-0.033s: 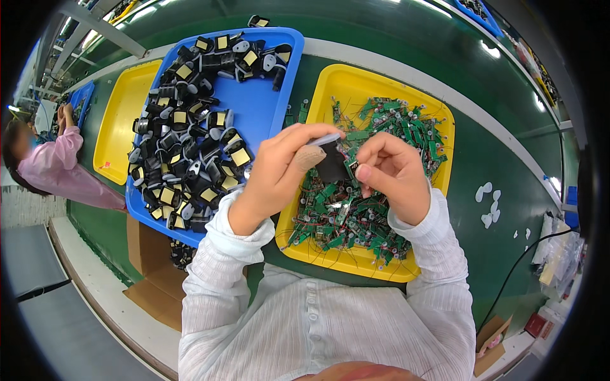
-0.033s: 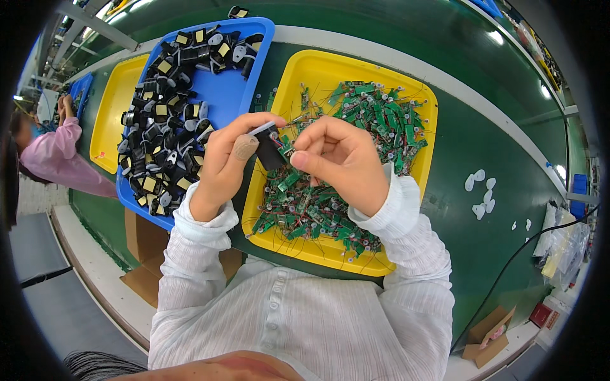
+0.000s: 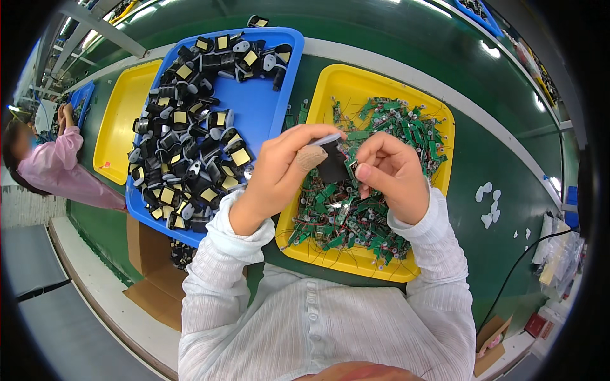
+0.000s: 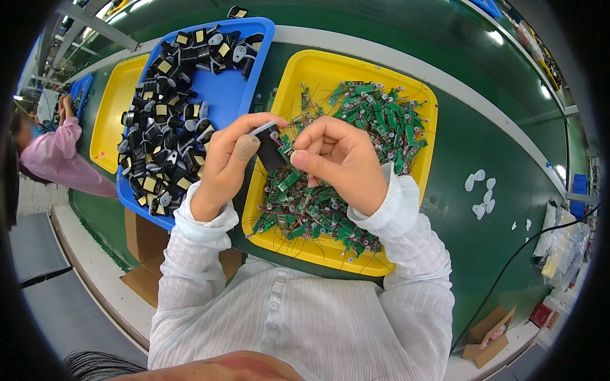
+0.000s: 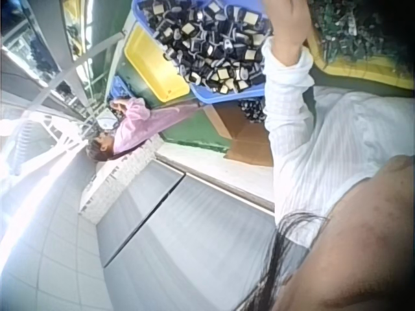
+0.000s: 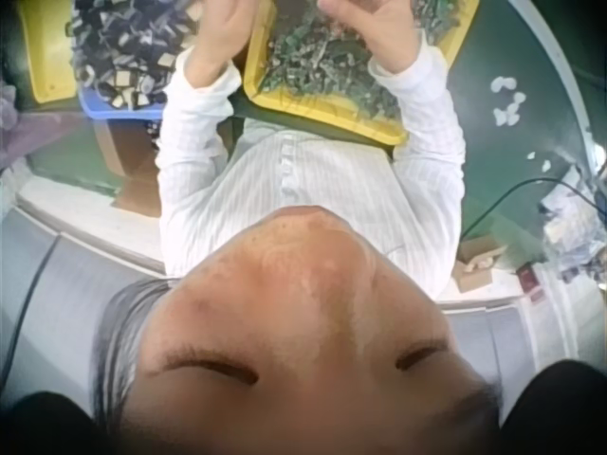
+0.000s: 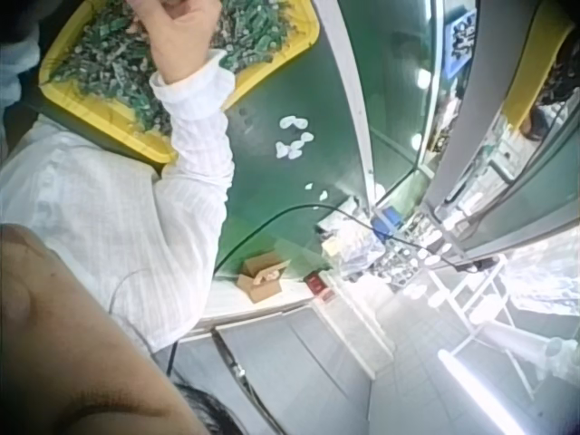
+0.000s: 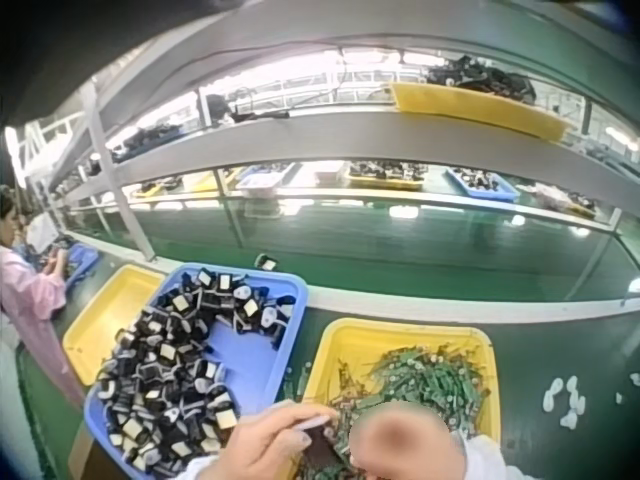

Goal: The person repeatedly picks up small black plastic housings and green circuit boards from trays on a workbench. They insert the circuit boards into the housings by hand and place the assembled units into a blue tray. The process is repetitive and involves handling multiple small components.

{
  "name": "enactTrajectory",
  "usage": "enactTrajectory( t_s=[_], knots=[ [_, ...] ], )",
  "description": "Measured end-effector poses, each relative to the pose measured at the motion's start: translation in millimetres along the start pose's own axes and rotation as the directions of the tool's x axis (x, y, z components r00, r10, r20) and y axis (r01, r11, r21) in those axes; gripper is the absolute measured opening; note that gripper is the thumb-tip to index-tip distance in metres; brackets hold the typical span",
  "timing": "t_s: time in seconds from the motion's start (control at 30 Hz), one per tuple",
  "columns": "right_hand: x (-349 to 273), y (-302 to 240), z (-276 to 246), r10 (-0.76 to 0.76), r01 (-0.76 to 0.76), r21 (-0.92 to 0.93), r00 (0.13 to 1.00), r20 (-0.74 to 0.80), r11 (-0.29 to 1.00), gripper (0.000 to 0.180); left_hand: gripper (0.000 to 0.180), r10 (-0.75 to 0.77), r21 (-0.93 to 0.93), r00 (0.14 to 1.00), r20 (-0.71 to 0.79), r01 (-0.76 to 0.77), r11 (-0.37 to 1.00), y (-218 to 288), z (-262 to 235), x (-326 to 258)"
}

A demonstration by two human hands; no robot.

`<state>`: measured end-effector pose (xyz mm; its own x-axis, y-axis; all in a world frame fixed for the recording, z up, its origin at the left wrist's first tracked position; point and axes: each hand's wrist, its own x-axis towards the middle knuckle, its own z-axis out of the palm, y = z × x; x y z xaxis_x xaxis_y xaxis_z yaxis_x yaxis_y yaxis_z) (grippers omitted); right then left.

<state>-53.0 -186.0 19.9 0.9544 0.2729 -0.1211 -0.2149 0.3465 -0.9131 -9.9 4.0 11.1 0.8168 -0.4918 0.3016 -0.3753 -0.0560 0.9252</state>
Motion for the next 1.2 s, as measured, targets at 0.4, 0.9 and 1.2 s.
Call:
enactTrajectory(
  t_s=[0.4,0.9,1.2],
  knots=[
    [0.3,6.0,2.1,0.021,-0.021,0.131,1.0,0.0,0.991,0.016,0.023,0.017,-0.008,0.999,-0.046,-0.018,1.0,-2.8,10.2,-1.6],
    [-0.2,2.5,5.9,0.049,-0.049,-0.001,0.998,0.037,0.999,0.012,0.024,0.248,0.298,0.969,-0.018,-0.232,0.926,-1.7,8.6,0.5],
    [-2.4,17.8,12.6,-0.41,0.276,-0.629,0.909,-0.074,0.727,0.009,0.042,0.033,0.027,0.999,-0.006,-0.033,0.999,-3.1,20.5,0.2]
  ],
)
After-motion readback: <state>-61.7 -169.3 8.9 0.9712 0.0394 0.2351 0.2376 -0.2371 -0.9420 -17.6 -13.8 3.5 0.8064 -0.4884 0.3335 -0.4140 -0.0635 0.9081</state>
